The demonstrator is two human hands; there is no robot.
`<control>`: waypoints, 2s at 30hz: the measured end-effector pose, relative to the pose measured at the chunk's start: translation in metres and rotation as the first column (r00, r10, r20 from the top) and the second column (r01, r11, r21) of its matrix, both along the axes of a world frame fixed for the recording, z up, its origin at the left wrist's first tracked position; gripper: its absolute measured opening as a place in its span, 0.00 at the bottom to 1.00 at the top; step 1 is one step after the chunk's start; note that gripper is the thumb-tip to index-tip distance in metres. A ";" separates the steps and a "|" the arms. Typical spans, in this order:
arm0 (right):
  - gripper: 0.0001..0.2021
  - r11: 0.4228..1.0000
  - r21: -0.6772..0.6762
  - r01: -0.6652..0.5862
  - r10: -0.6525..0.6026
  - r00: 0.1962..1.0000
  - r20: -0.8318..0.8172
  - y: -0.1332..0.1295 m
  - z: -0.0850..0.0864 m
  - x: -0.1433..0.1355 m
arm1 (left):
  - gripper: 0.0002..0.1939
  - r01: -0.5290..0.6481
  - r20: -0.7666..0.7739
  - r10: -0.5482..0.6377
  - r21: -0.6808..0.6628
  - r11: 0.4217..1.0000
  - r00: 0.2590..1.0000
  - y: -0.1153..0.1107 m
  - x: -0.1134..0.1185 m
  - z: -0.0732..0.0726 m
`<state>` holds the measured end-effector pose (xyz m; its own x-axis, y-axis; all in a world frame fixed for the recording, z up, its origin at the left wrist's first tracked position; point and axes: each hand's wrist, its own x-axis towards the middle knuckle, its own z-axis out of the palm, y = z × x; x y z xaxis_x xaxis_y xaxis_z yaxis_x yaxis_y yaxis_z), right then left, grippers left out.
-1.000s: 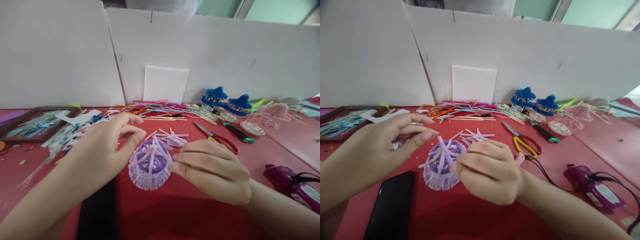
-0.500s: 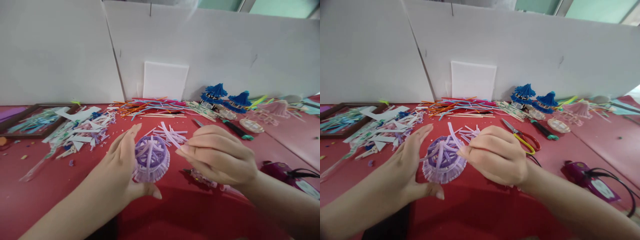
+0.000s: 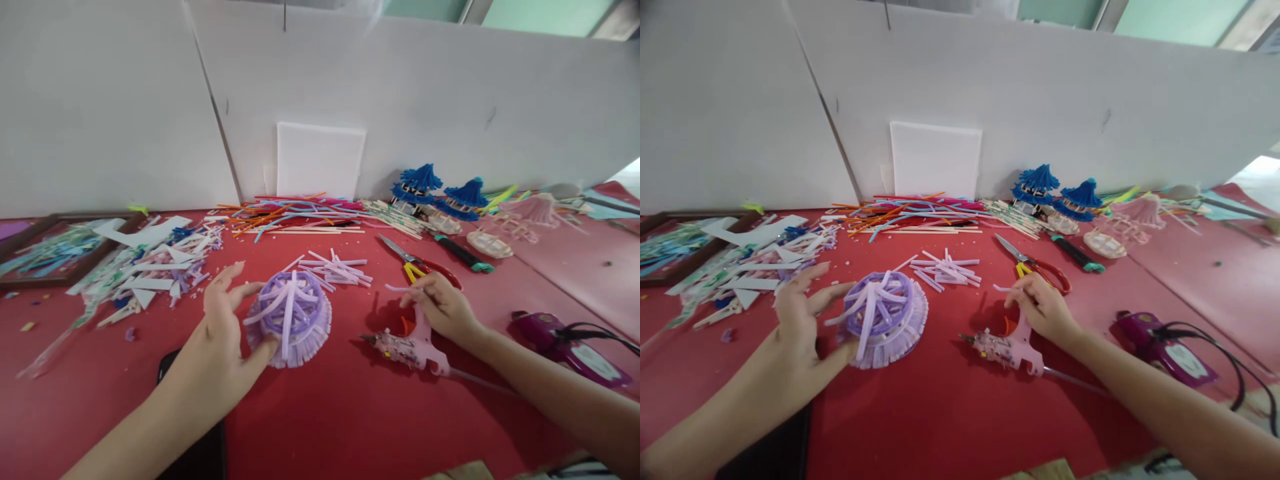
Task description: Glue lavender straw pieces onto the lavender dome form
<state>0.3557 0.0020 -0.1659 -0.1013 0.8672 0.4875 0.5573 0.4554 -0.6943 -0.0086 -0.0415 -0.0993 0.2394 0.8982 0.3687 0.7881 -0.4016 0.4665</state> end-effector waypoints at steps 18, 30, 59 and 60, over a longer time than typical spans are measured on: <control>0.15 0.985 0.116 0.129 -0.139 0.987 0.080 0.051 0.000 0.015 | 0.23 0.061 0.224 -0.034 -0.119 0.991 0.974 0.007 0.001 0.009; 0.08 0.667 0.673 -0.319 0.192 0.947 0.259 -0.015 0.101 -0.095 | 0.30 0.054 0.178 -0.035 -0.101 0.993 0.983 0.005 -0.006 -0.006; 0.07 0.669 0.674 -0.313 0.269 0.947 0.174 -0.019 0.053 -0.125 | 0.05 -0.010 -0.030 0.024 0.396 0.918 0.999 -0.003 0.030 0.038; 0.07 0.676 0.670 -0.308 0.261 0.950 0.174 -0.019 0.053 -0.126 | 0.04 -0.015 -0.039 0.034 0.413 0.910 0.999 -0.005 0.031 0.038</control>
<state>0.2300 -0.0168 -0.1128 -0.3355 0.2236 0.9151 0.3493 0.9317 -0.0996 0.0221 -0.0463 -0.0608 0.2438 0.6741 0.6972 0.8164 -0.5307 0.2276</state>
